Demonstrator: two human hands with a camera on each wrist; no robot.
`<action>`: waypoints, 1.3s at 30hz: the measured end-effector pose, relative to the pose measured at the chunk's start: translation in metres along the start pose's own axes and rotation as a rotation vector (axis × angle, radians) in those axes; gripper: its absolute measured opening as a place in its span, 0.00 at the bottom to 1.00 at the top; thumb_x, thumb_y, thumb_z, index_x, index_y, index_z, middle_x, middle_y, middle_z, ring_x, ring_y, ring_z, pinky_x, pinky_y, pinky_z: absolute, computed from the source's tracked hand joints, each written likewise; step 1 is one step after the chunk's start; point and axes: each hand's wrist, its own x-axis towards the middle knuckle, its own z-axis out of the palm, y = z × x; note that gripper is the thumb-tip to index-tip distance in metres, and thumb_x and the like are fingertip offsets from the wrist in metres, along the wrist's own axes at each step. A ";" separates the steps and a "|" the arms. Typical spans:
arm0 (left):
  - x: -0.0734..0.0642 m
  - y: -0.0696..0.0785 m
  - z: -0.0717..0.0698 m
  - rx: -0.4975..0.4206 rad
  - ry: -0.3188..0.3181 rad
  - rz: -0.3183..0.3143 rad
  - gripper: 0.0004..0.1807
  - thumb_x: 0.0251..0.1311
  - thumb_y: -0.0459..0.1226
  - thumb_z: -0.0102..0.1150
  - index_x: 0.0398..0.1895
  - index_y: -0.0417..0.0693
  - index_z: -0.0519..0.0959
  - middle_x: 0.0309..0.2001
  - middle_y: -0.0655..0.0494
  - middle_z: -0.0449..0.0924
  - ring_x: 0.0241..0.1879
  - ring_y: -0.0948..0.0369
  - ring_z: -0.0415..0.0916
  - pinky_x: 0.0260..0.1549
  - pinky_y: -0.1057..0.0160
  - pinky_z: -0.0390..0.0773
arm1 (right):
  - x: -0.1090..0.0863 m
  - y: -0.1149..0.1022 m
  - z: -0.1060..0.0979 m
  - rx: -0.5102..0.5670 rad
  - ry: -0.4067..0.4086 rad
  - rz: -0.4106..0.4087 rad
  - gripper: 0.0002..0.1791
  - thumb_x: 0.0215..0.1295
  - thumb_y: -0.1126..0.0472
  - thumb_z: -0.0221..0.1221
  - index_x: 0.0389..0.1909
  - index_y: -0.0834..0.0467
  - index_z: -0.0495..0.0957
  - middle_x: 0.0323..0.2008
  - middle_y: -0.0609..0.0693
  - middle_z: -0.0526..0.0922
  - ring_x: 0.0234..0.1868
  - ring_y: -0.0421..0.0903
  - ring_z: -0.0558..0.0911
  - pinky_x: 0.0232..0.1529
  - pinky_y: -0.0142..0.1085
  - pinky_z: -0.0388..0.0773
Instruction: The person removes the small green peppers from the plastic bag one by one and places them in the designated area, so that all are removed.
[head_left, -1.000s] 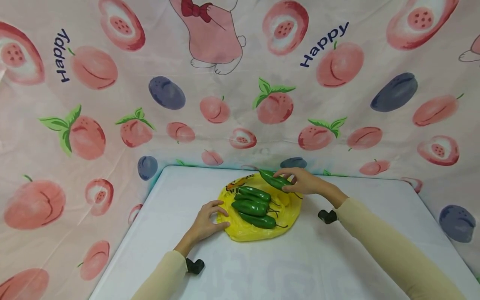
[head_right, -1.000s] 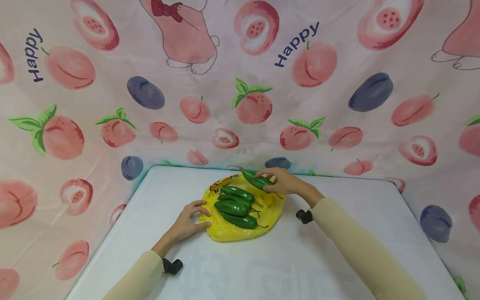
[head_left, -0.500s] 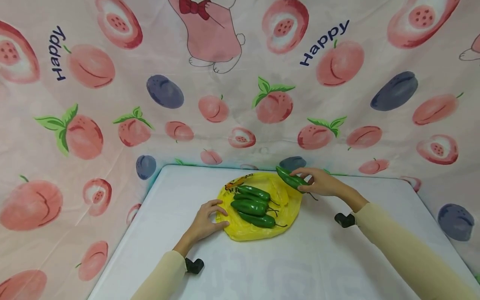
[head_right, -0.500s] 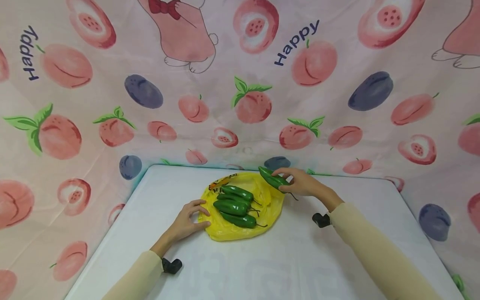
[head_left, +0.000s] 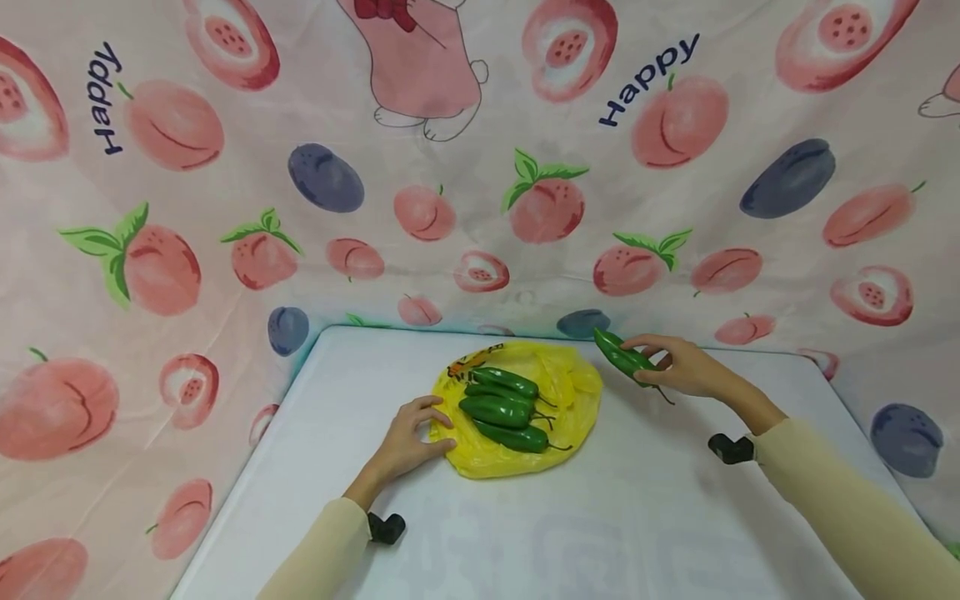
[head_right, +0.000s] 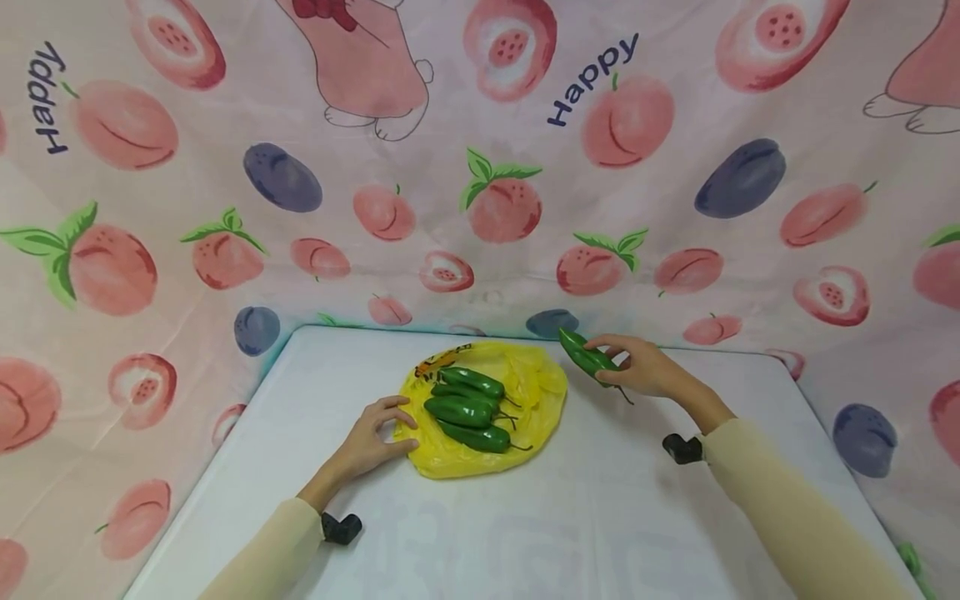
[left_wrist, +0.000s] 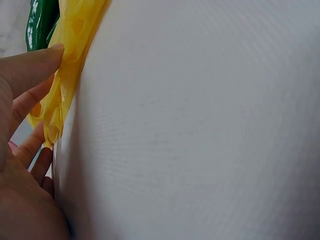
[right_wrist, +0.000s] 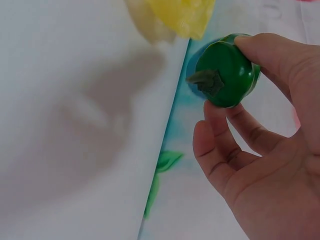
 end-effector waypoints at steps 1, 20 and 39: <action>0.000 -0.001 0.000 0.004 -0.002 -0.005 0.10 0.56 0.41 0.77 0.40 0.58 0.86 0.70 0.48 0.70 0.72 0.41 0.59 0.71 0.33 0.54 | -0.003 0.002 -0.001 0.007 0.005 0.006 0.27 0.68 0.58 0.68 0.67 0.53 0.75 0.56 0.66 0.79 0.42 0.53 0.84 0.39 0.44 0.86; 0.003 -0.004 -0.002 0.015 -0.025 -0.032 0.11 0.57 0.42 0.77 0.41 0.59 0.85 0.71 0.51 0.69 0.73 0.45 0.57 0.73 0.36 0.52 | -0.028 0.028 0.003 0.052 0.093 0.092 0.30 0.67 0.53 0.69 0.68 0.55 0.73 0.58 0.67 0.79 0.43 0.54 0.86 0.39 0.41 0.83; 0.003 -0.002 -0.001 -0.005 -0.021 -0.034 0.11 0.56 0.42 0.77 0.41 0.58 0.85 0.70 0.50 0.70 0.74 0.44 0.57 0.73 0.34 0.52 | -0.019 0.048 0.040 0.131 0.124 0.173 0.32 0.68 0.52 0.68 0.69 0.56 0.73 0.62 0.68 0.74 0.56 0.67 0.78 0.45 0.47 0.85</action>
